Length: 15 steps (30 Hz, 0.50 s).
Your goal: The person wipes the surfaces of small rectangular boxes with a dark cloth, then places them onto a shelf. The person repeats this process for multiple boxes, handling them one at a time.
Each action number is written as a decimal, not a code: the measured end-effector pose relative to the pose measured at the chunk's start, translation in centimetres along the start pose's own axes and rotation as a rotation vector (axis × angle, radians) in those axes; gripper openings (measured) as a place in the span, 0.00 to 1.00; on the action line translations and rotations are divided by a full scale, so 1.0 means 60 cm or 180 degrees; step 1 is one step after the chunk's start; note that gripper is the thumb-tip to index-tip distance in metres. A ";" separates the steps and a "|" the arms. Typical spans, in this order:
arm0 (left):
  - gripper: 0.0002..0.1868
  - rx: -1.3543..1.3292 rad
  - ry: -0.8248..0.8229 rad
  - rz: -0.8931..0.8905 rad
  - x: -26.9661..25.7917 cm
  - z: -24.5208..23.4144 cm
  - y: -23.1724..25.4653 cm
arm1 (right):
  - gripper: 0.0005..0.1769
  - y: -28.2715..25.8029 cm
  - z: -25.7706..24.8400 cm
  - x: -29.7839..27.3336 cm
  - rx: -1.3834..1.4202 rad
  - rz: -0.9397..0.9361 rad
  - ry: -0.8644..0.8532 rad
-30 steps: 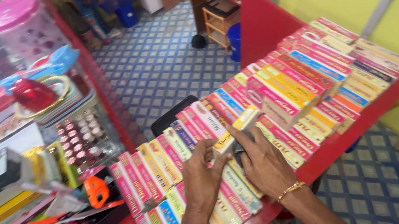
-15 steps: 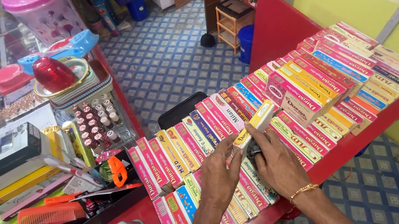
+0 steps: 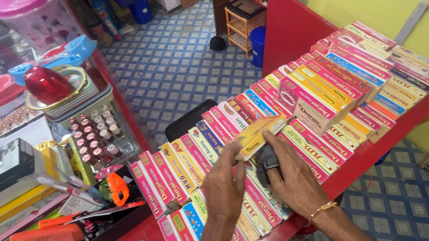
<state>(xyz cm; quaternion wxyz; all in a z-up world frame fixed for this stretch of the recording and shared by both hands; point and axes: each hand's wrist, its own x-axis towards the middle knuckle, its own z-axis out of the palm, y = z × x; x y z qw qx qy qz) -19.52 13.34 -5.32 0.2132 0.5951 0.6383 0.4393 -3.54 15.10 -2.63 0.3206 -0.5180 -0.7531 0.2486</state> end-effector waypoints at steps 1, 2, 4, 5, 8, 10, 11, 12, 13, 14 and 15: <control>0.19 -0.0009 0.0042 0.0096 -0.005 -0.009 -0.006 | 0.37 0.002 -0.003 -0.003 0.0096 -0.0039 0.0138; 0.20 -0.0017 0.0085 0.0192 -0.007 -0.019 -0.013 | 0.35 0.002 -0.008 -0.006 0.0191 -0.0078 0.0276; 0.30 0.0704 -0.0111 0.0618 -0.009 -0.036 -0.024 | 0.29 -0.003 -0.021 -0.002 0.0234 0.0131 0.0293; 0.37 0.1062 -0.0212 0.0814 -0.013 -0.038 -0.026 | 0.26 -0.008 -0.027 0.000 0.0256 0.0235 0.0284; 0.53 0.0805 -0.0575 -0.0180 -0.010 -0.033 -0.021 | 0.25 -0.022 -0.037 0.014 0.0435 0.0262 0.0258; 0.52 0.0642 -0.0437 -0.0226 -0.008 -0.020 -0.017 | 0.26 -0.026 -0.027 0.021 0.0483 -0.0001 0.0196; 0.52 0.0566 -0.0362 -0.0249 -0.008 -0.015 -0.016 | 0.26 -0.025 -0.018 0.026 0.0510 -0.0139 0.0165; 0.56 0.0511 -0.0251 -0.0205 -0.010 -0.010 -0.016 | 0.29 -0.022 -0.005 0.029 0.0370 -0.0439 0.0090; 0.59 0.0461 -0.0149 -0.0161 -0.014 -0.007 -0.017 | 0.32 -0.019 0.014 0.029 0.0236 -0.0728 0.0014; 0.63 0.0411 -0.0049 -0.0116 -0.017 -0.004 -0.019 | 0.34 -0.012 0.031 0.032 0.0101 -0.1016 -0.0063; 0.63 0.0392 -0.0015 -0.0039 -0.021 -0.003 -0.022 | 0.34 -0.002 0.047 0.039 -0.0139 -0.1253 -0.0279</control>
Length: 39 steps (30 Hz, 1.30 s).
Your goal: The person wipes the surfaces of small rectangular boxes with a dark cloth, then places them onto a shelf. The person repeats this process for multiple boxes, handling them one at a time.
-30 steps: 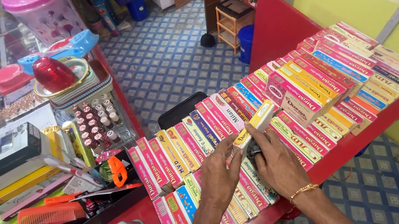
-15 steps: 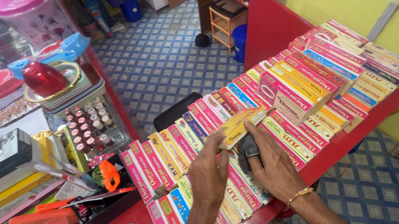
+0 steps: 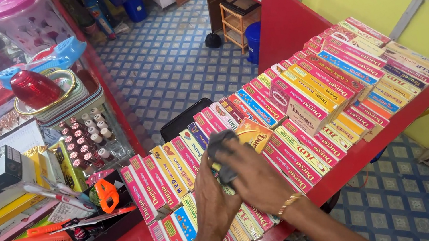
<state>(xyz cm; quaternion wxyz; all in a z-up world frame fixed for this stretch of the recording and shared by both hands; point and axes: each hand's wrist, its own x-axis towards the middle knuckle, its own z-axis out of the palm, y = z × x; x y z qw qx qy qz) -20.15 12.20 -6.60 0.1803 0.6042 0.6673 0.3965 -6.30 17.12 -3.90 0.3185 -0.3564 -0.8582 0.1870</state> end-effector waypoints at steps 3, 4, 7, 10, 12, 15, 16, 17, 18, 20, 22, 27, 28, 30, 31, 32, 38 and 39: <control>0.62 0.0037 0.0071 0.0087 -0.006 0.006 -0.008 | 0.33 0.046 0.036 0.008 -0.0492 -0.0328 -0.0356; 0.62 0.0105 0.0085 0.0014 -0.007 0.009 -0.009 | 0.32 0.072 0.033 0.017 -0.0582 -0.0212 -0.0216; 0.62 0.0146 0.0037 -0.0193 -0.008 0.013 -0.009 | 0.31 0.125 0.025 0.038 -0.0848 0.0058 0.0049; 0.64 0.0122 0.0056 -0.0160 -0.009 0.012 -0.009 | 0.30 0.105 0.046 0.025 -0.0911 -0.0162 -0.0263; 0.64 0.0125 0.0074 -0.0149 -0.007 0.013 -0.009 | 0.31 0.078 0.050 0.002 -0.0715 -0.0476 -0.0489; 0.64 0.0166 0.0035 -0.0268 -0.009 0.009 -0.011 | 0.34 0.062 0.040 -0.008 -0.0428 -0.0492 -0.0535; 0.64 0.0138 0.0028 -0.0302 -0.007 0.011 -0.008 | 0.34 0.081 0.024 0.012 -0.0556 -0.0193 -0.0517; 0.64 0.0111 0.0020 -0.0337 -0.007 0.011 -0.006 | 0.35 0.093 0.011 0.020 -0.0684 0.0107 -0.0497; 0.64 0.0128 0.0044 -0.0276 -0.006 0.010 -0.002 | 0.35 0.101 0.006 0.028 -0.0814 0.0081 -0.0307; 0.65 0.0158 0.0087 -0.0157 -0.006 0.007 0.003 | 0.34 0.111 0.001 0.046 -0.1075 0.0031 0.0070; 0.66 0.0102 0.0029 -0.0187 -0.003 0.004 0.004 | 0.34 0.084 0.018 0.028 -0.0860 -0.0027 -0.0365; 0.59 0.0009 0.0045 -0.0239 -0.006 0.004 -0.005 | 0.34 0.032 0.028 -0.004 -0.0595 -0.0444 -0.0800; 0.59 0.0012 0.0086 -0.0135 -0.006 0.007 -0.008 | 0.34 0.034 0.024 -0.002 -0.0525 -0.0400 -0.0795; 0.56 0.0049 0.0201 0.0089 -0.009 0.012 -0.017 | 0.35 0.032 0.026 -0.002 -0.0384 -0.0296 -0.0734; 0.54 0.0082 0.0275 0.0208 -0.011 0.016 -0.022 | 0.35 0.031 0.029 -0.005 -0.0312 -0.0235 -0.0676; 0.52 0.0117 0.0343 0.0341 -0.012 0.018 -0.026 | 0.36 0.030 0.032 -0.007 -0.0243 -0.0168 -0.0606; 0.49 0.0096 0.0388 0.0574 -0.015 0.027 -0.036 | 0.31 0.053 0.031 -0.007 -0.0136 -0.0186 -0.0435; 0.51 0.0153 0.0261 0.0446 -0.026 0.026 -0.033 | 0.29 0.051 0.028 -0.014 -0.0364 -0.0111 -0.0490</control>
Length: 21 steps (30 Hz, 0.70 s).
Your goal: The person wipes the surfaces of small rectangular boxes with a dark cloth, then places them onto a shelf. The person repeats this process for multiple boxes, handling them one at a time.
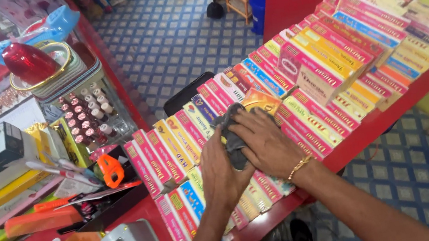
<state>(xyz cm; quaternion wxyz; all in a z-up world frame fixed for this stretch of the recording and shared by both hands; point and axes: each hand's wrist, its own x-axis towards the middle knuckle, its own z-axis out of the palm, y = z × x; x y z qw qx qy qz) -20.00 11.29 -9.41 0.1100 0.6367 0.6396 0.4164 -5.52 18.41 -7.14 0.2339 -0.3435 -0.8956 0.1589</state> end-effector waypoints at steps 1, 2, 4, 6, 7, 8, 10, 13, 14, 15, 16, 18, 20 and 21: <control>0.52 0.0053 -0.0072 -0.0085 0.006 -0.005 0.004 | 0.28 0.002 -0.007 0.008 -0.0258 0.0035 -0.0028; 0.53 0.0104 -0.0144 -0.0171 0.013 -0.008 0.009 | 0.26 0.008 -0.018 0.015 -0.0516 0.0070 -0.0051; 0.55 0.0050 -0.0155 -0.0274 0.015 -0.013 0.020 | 0.26 0.028 -0.036 0.021 -0.0466 -0.0087 0.0089; 0.56 0.0085 -0.0144 -0.0299 0.020 -0.014 0.025 | 0.25 0.051 -0.037 0.023 -0.0288 -0.0212 0.0235; 0.56 0.0130 -0.0126 -0.0289 0.020 -0.012 0.027 | 0.24 0.061 -0.032 0.024 -0.0147 -0.0257 0.0288; 0.56 0.0175 -0.0110 -0.0279 0.019 -0.009 0.028 | 0.23 0.072 -0.028 0.023 -0.0004 -0.0300 0.0339; 0.55 0.0332 -0.0069 -0.0205 0.018 -0.003 0.027 | 0.24 0.080 -0.016 0.017 0.0046 -0.0234 0.0370; 0.54 0.0454 -0.0121 -0.0261 0.014 -0.002 0.032 | 0.26 0.075 -0.012 0.014 0.0094 -0.0137 0.0316; 0.54 0.0466 -0.0144 -0.0298 0.017 -0.003 0.036 | 0.27 0.073 -0.017 0.015 0.0090 -0.0113 0.0287; 0.53 0.0482 -0.0146 -0.0269 0.022 -0.002 0.039 | 0.28 0.074 -0.023 0.016 0.0097 -0.0097 0.0234; 0.53 0.0498 -0.0149 -0.0239 0.023 -0.004 0.042 | 0.29 0.073 -0.027 0.015 0.0104 -0.0081 0.0180; 0.52 0.0535 -0.0197 -0.0262 0.024 -0.003 0.045 | 0.30 0.072 -0.032 0.015 0.0092 -0.0024 0.0066; 0.51 0.0595 -0.0299 -0.0357 0.025 -0.003 0.041 | 0.29 0.070 -0.028 0.022 0.0065 0.0062 -0.0042; 0.51 0.0620 -0.0276 -0.0327 0.024 -0.002 0.037 | 0.30 0.069 -0.025 0.023 0.0037 0.0113 -0.0049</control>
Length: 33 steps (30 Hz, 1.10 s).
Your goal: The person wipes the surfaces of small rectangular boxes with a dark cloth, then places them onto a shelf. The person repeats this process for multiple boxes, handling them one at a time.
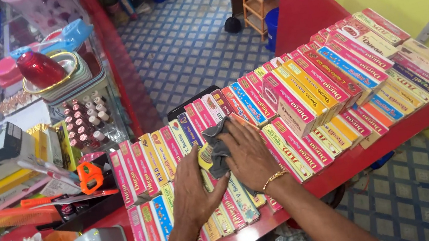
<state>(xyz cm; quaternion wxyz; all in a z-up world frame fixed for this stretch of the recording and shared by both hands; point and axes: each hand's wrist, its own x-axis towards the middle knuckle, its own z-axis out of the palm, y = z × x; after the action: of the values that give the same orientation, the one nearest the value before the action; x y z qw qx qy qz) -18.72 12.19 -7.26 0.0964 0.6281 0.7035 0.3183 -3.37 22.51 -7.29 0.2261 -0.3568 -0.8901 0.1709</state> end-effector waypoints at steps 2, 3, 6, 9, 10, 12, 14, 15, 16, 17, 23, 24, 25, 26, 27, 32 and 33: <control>0.51 0.0046 0.0041 0.0056 -0.001 0.004 -0.007 | 0.30 -0.003 0.005 0.001 -0.0051 0.0118 -0.0014; 0.53 -0.0018 0.0054 0.0050 -0.003 0.004 -0.010 | 0.30 -0.010 0.010 0.000 -0.0143 0.0172 0.0045; 0.55 -0.0253 0.0137 0.0019 -0.003 0.006 -0.018 | 0.31 -0.039 0.027 0.000 -0.0334 0.0229 0.0062; 0.56 -0.0430 0.0225 0.0078 -0.007 0.010 -0.025 | 0.34 -0.075 0.058 -0.016 -0.0218 -0.0044 -0.0066; 0.55 -0.0407 0.0243 0.0177 -0.007 0.007 -0.029 | 0.34 -0.079 0.064 -0.019 -0.0120 -0.0252 0.0016; 0.56 -0.0392 0.0138 0.0143 -0.006 0.001 -0.026 | 0.35 -0.068 0.060 -0.016 0.0022 -0.0371 0.0137; 0.58 -0.0404 -0.0093 -0.0142 -0.008 -0.002 -0.018 | 0.37 -0.031 0.036 -0.005 0.0110 -0.0218 0.0189; 0.58 -0.0348 -0.0015 -0.0046 -0.006 0.000 -0.016 | 0.34 -0.010 0.023 0.004 -0.0042 -0.0132 0.0319; 0.57 -0.0282 0.0078 0.0041 -0.006 0.000 -0.015 | 0.32 0.010 0.011 0.017 -0.0186 -0.0065 0.0447; 0.57 -0.0216 0.0169 0.0128 -0.006 0.001 -0.016 | 0.30 0.024 0.006 0.026 -0.0329 0.0002 0.0576; 0.56 0.0045 0.0306 0.0170 0.004 0.011 -0.012 | 0.30 0.037 0.016 0.032 0.0331 0.0422 0.0658; 0.55 0.0056 0.0288 0.0171 0.009 0.011 -0.011 | 0.29 0.037 0.017 0.032 0.0379 0.0409 0.0745; 0.54 0.0067 0.0270 0.0171 0.013 0.011 -0.009 | 0.29 0.038 0.018 0.032 0.0426 0.0395 0.0833; 0.52 0.0074 0.0223 0.0167 0.012 0.010 -0.008 | 0.29 0.039 0.021 0.028 0.0477 0.0408 0.0910; 0.51 0.0064 0.0201 0.0155 0.016 0.008 -0.009 | 0.28 0.044 0.023 0.031 0.0600 0.0467 0.0968; 0.48 -0.0492 0.0149 -0.0172 0.009 -0.008 0.008 | 0.32 0.045 0.012 0.019 0.1254 0.0621 0.1067; 0.50 -0.0720 0.0115 -0.0352 0.014 -0.009 0.013 | 0.31 0.045 0.005 0.021 0.1289 0.0697 0.1034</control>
<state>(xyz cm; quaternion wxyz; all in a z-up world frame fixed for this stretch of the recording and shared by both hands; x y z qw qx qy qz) -18.53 12.83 -6.19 0.1713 0.5677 0.6983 0.4010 -2.79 25.22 -8.44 0.4128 -0.4211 -0.7461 0.3093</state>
